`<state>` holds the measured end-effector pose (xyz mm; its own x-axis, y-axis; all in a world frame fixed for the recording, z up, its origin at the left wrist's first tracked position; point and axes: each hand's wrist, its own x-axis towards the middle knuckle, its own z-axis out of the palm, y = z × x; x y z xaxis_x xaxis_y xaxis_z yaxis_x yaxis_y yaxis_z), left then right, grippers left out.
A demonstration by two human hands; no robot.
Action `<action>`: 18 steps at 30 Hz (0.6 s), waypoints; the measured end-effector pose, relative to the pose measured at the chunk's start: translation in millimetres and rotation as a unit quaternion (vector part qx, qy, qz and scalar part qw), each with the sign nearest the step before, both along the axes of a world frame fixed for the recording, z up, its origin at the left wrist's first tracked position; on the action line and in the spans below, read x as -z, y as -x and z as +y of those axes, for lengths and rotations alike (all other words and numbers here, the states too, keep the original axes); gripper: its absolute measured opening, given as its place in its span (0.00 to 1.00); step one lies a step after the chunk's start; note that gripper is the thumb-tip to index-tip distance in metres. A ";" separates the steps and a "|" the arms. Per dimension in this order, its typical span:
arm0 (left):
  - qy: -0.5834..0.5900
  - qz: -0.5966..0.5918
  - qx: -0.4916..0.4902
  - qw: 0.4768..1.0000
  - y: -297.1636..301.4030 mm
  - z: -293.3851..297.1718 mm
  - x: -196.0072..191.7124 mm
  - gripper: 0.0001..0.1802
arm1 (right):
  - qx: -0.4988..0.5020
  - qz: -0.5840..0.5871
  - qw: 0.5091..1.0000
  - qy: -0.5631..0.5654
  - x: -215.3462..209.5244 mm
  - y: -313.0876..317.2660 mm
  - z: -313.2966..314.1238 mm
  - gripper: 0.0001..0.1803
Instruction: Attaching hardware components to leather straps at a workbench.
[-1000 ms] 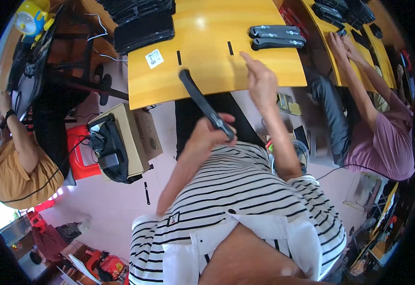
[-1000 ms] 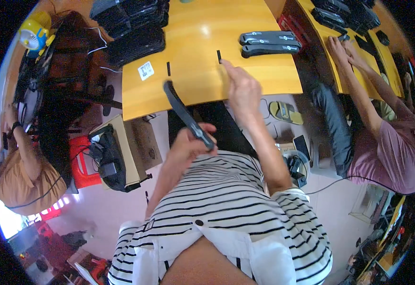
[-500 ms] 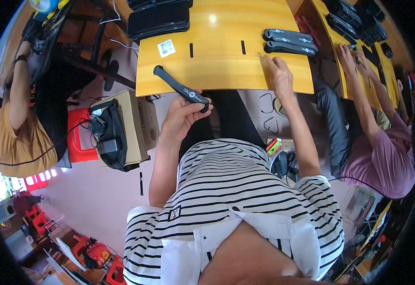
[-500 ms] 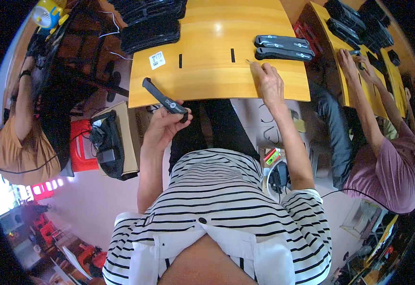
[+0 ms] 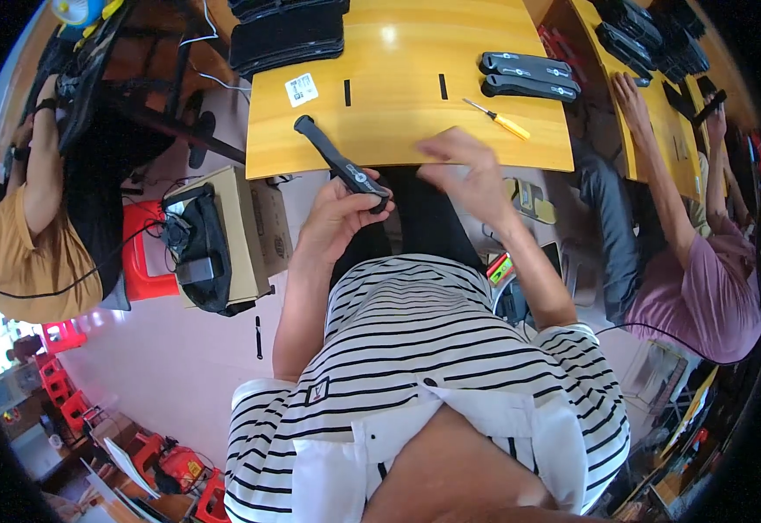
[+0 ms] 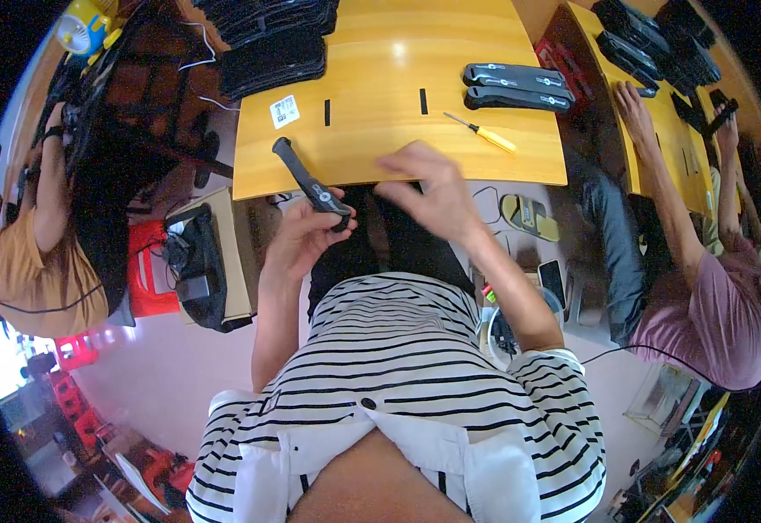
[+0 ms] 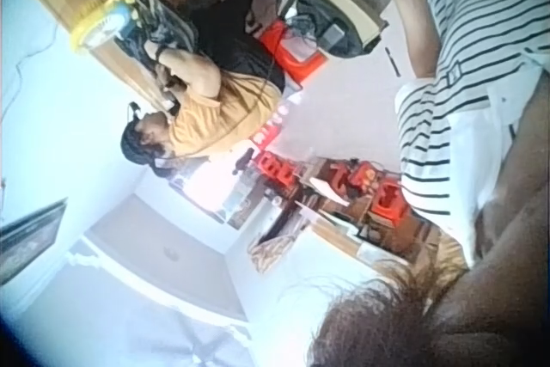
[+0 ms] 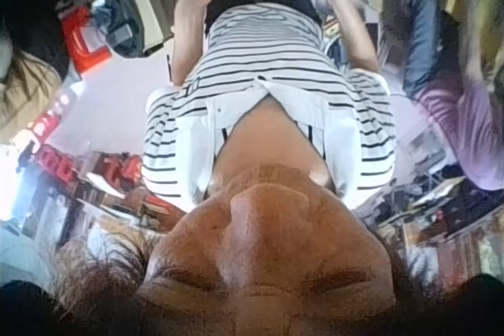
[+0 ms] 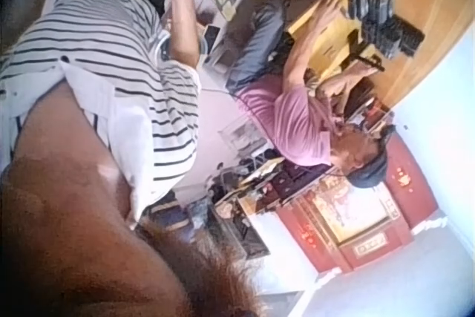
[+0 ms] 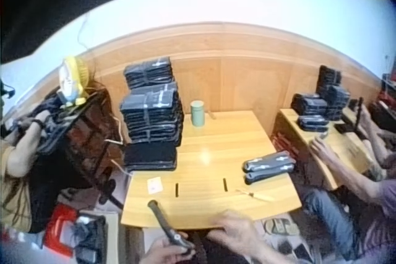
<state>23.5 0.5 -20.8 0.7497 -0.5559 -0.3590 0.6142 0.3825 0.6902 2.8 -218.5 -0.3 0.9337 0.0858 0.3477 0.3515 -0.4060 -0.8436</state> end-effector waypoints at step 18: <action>-0.015 -0.019 0.072 0.997 17.1 -7.2 -5.5 0.22 | -0.067 0.107 0.989 -0.081 -8.6 36.5 39.7 0.06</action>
<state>6.5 -6.7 -15.3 0.6758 -0.6487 -0.3499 0.6346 0.2707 0.7239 -33.7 -178.7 8.3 0.9714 0.1738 0.1618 0.1986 -0.2211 -0.9548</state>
